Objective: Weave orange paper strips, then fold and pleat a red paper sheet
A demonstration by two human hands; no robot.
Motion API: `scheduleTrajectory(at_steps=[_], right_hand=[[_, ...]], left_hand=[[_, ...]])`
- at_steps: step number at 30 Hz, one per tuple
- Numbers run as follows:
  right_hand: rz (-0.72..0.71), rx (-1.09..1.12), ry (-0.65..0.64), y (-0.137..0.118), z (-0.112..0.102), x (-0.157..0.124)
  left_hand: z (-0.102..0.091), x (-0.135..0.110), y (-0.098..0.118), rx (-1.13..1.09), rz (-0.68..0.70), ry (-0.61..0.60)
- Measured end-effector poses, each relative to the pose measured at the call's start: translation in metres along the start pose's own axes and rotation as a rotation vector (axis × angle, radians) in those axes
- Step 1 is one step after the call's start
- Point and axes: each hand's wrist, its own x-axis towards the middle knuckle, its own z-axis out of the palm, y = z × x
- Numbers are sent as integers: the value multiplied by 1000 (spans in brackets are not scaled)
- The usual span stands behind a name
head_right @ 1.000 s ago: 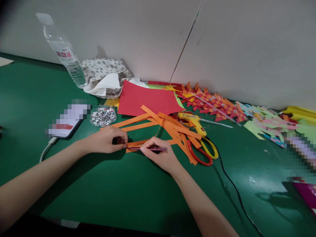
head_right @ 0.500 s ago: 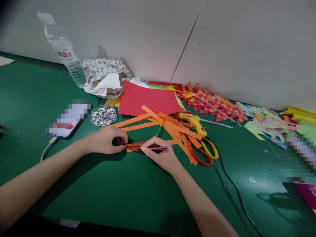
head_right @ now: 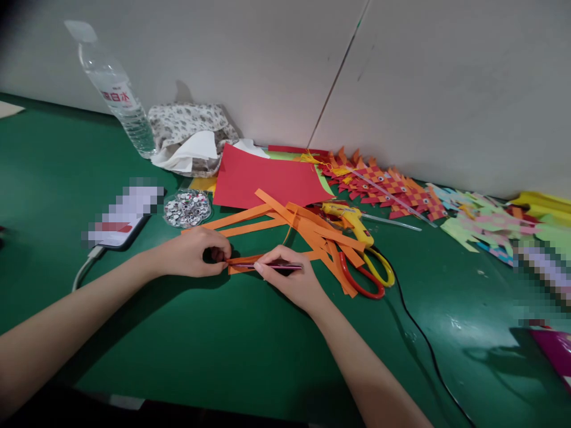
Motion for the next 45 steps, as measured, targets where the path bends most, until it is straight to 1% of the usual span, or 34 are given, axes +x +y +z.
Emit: scheduleTrajectory(at_steps=[6,16,25,32,36,41,45], right_hand=[[-4,14,-2,1,1,0],[-15,-39,23,3,-1,0],[-16,-31,40,2,0,0],[-41,-10,23,0,0,0],[-23,8,18,1,0,1],[-10,-10,12,2,-1,0],[-21,-31,10,1,-1,0]], left_hand=[[-2,0,0,-6,3,-6],[0,0,-2,-5,25,3],[-1,1,0,-5,-2,-4],[-1,1,0,0,-13,-7],[0,0,-1,-19,4,7],[-2,-1,-1,-36,-11,34],[-1,-1,0,-26,20,31]])
